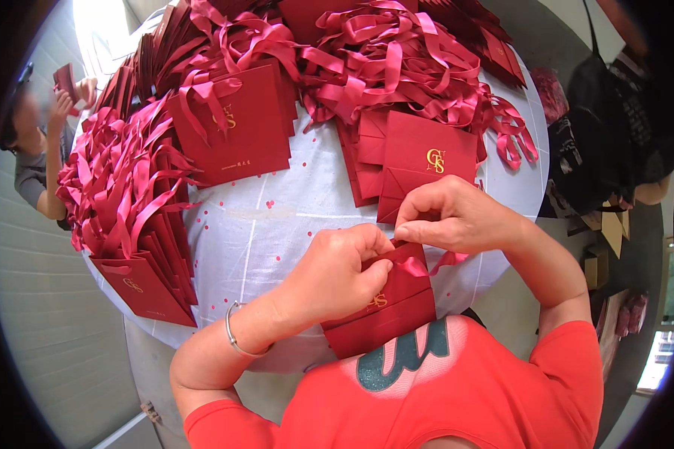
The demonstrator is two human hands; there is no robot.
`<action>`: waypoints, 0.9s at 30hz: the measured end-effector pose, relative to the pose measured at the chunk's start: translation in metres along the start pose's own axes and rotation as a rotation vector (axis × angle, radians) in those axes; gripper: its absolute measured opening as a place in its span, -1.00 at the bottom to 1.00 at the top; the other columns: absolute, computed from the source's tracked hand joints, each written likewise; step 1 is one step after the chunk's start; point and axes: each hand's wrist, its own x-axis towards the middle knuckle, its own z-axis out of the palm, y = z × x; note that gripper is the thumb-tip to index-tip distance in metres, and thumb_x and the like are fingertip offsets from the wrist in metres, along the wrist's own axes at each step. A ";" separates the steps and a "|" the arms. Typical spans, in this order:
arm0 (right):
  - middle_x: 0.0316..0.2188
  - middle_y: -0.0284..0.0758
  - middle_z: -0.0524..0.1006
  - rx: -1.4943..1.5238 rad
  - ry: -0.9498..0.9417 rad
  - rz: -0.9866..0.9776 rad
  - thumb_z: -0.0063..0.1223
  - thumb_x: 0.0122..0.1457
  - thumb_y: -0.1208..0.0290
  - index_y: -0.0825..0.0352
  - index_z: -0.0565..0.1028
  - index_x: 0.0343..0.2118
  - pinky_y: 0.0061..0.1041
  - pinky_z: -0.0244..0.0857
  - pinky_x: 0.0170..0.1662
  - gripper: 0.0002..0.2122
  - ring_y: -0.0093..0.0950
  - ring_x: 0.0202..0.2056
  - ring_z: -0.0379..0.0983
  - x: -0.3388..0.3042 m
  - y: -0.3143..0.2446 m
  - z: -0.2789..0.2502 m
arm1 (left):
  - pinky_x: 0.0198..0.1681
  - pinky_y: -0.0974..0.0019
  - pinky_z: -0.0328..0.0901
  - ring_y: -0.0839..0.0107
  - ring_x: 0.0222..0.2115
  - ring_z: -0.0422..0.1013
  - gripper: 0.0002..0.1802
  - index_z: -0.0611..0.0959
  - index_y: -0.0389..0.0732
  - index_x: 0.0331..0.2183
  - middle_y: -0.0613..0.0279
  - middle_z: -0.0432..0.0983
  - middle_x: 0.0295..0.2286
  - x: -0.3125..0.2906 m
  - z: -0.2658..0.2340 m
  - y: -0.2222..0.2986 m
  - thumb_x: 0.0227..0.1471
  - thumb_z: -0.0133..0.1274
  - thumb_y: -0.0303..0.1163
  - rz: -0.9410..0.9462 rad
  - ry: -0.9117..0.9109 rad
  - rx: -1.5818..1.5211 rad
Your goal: The person attaches ribbon handles to paper gift bags by inserting ribbon straps through the slots of the bags by hand.
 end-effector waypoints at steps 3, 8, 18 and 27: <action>-0.58 -0.35 0.53 -0.106 -0.179 0.011 0.15 0.18 0.36 0.46 0.57 -0.35 -0.55 0.32 -0.44 -0.79 -0.63 -0.52 0.42 0.010 -0.007 -0.010 | -0.45 0.38 0.41 0.38 -0.54 0.56 -0.85 0.58 -0.36 -0.37 0.05 0.59 -0.54 -0.003 0.006 0.000 -0.07 0.18 -0.54 0.158 0.080 0.196; -0.65 -0.34 0.47 -0.359 -0.529 0.185 0.13 0.22 0.26 0.46 0.57 -0.40 -0.49 0.24 -0.50 -0.71 -0.59 -0.57 0.34 0.035 -0.023 -0.018 | -0.57 0.13 0.36 0.07 -0.62 0.48 -0.83 0.51 -0.27 -0.41 0.05 0.48 -0.65 -0.011 0.018 0.003 -0.08 0.18 -0.48 0.358 0.239 0.335; -0.67 -0.50 0.37 -0.269 -0.837 0.319 0.16 0.13 0.25 0.40 0.58 -0.51 -0.49 0.15 -0.43 -0.73 -0.63 -0.55 0.22 0.065 -0.025 -0.012 | -0.59 0.18 0.35 0.11 -0.61 0.49 -0.76 0.47 -0.25 -0.38 0.06 0.49 -0.62 -0.016 0.019 0.010 -0.12 0.21 -0.51 0.418 0.239 0.377; -0.53 -0.43 0.58 -0.039 -0.223 0.312 0.21 0.06 0.39 0.41 0.62 -0.41 -0.57 0.31 -0.31 -0.84 -0.68 -0.43 0.44 0.059 -0.017 -0.012 | -0.47 0.20 0.43 0.11 -0.52 0.55 -0.79 0.51 -0.26 -0.40 0.03 0.56 -0.53 -0.016 0.013 0.017 -0.13 0.22 -0.53 0.301 0.152 0.210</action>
